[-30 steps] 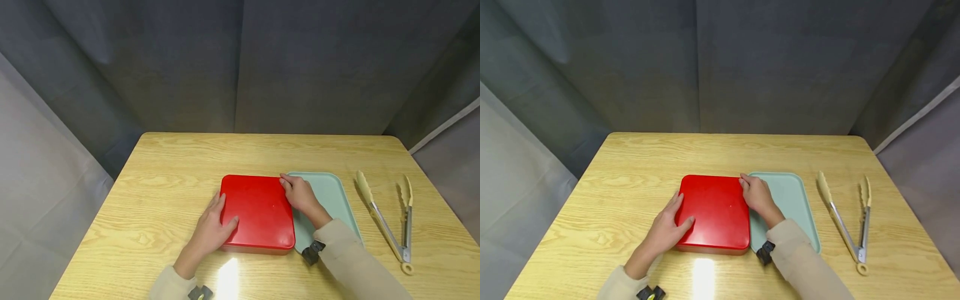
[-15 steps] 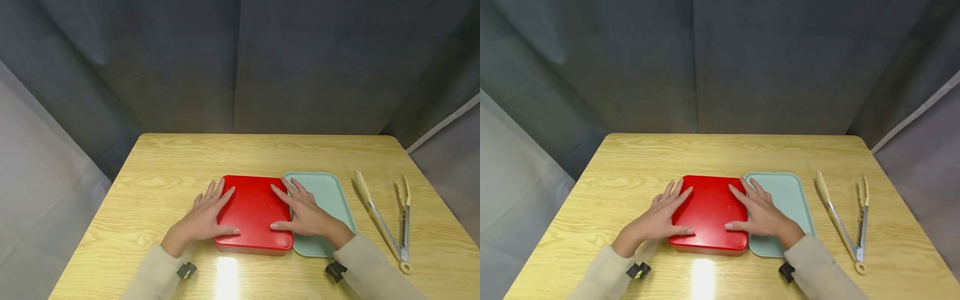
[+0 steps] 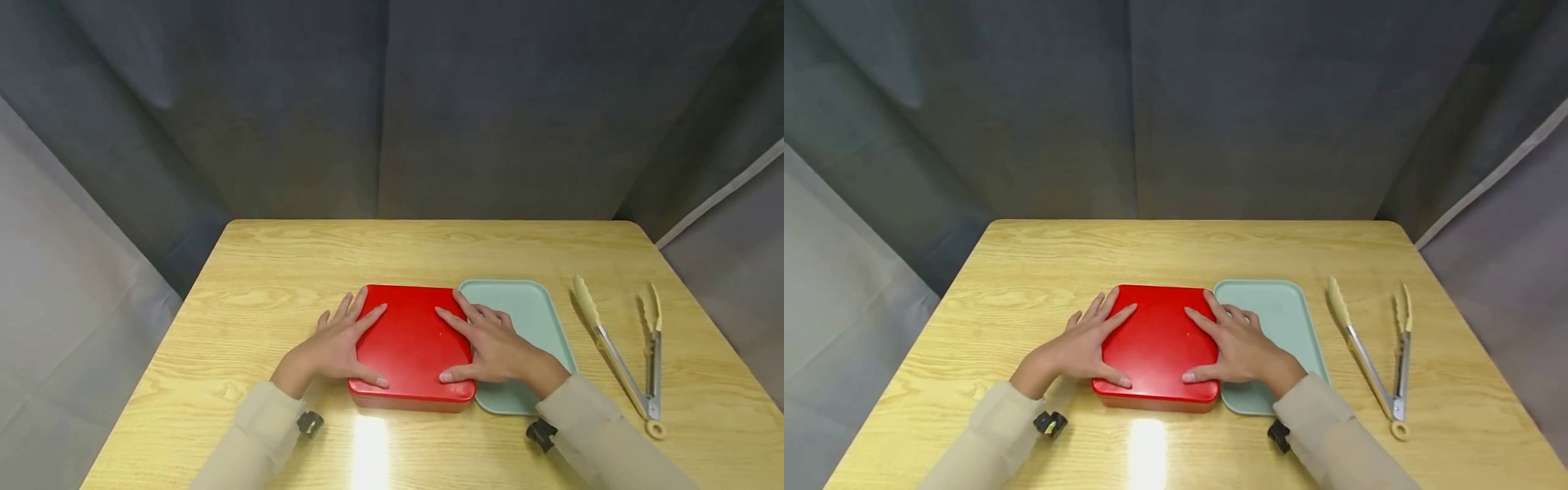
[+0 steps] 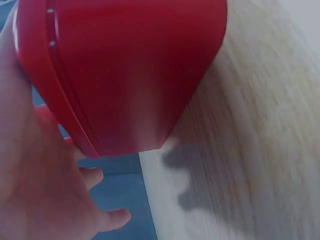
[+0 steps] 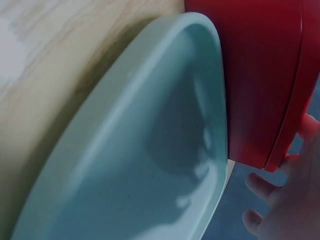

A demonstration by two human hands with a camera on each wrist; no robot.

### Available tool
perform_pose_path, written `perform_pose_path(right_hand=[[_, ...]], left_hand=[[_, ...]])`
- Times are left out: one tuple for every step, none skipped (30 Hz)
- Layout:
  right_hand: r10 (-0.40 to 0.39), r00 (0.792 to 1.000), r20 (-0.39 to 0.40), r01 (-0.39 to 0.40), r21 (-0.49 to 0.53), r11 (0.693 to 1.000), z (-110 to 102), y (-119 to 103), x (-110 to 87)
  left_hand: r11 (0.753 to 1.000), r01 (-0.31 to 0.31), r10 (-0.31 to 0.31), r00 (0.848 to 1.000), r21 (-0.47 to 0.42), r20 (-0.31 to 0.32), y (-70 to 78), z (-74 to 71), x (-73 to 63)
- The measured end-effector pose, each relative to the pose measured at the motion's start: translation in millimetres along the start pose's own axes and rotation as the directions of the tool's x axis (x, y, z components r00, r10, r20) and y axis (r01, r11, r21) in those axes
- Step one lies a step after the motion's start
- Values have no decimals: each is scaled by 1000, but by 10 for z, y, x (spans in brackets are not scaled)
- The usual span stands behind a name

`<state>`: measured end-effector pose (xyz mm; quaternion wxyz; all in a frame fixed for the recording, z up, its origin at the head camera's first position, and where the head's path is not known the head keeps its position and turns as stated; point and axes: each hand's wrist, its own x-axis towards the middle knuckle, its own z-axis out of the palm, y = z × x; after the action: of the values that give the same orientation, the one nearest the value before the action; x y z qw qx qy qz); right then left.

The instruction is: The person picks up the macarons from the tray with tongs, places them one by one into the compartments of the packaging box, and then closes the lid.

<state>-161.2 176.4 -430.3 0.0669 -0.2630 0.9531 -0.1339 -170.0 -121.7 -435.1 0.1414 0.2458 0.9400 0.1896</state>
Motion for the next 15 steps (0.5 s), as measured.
perform_pose_path(right_hand=[[7,1000,6,-7,2,1000,5,5,4],[11,1000,10,-12,7,1000,10,8,9],[16,1000,13,-16,10,1000,16,9,14],[19,1000,16,-20,11,1000,24,13,20],[23,1000,19,-24,15,1000,35,18,26],[26,999,21,-26,15,1000,48,27,33],[28,999,23,-29,14,999,60,36,40],[31,999,25,-32,15,999,73,44,49],[35,999,28,-36,16,999,84,54,58],[40,999,30,-41,21,999,92,63,64],[45,998,33,-45,28,999,99,70,68],[47,998,34,-48,33,998,104,76,71],[49,998,34,-50,40,998,106,79,71],[50,998,34,-51,46,998,111,84,72],[49,998,34,-51,54,997,114,87,69]], left_hand=[[1000,-2,2,1000,-12,3,-7,8,13],[1000,0,0,1000,-18,9,-15,16,25],[1000,3,-3,1000,-30,16,-23,25,35],[999,5,-5,1000,-42,20,-30,36,43],[999,7,-6,1000,-49,24,-37,49,49],[998,10,-8,1000,-58,27,-44,62,53],[998,9,-7,1000,-67,23,-48,73,55],[997,12,-10,1000,-72,24,-54,82,57],[997,12,-11,1000,-78,21,-58,90,58],[996,12,-10,1000,-84,18,-61,95,57],[996,11,-10,1000,-88,16,-63,99,57],[996,10,-9,1000,-94,13,-63,102,56],[995,7,-6,1000,-99,7,-63,103,56],[995,8,-7,1000,-101,7,-63,105,56],[995,7,-7,1000,-104,5,-62,108,54]])
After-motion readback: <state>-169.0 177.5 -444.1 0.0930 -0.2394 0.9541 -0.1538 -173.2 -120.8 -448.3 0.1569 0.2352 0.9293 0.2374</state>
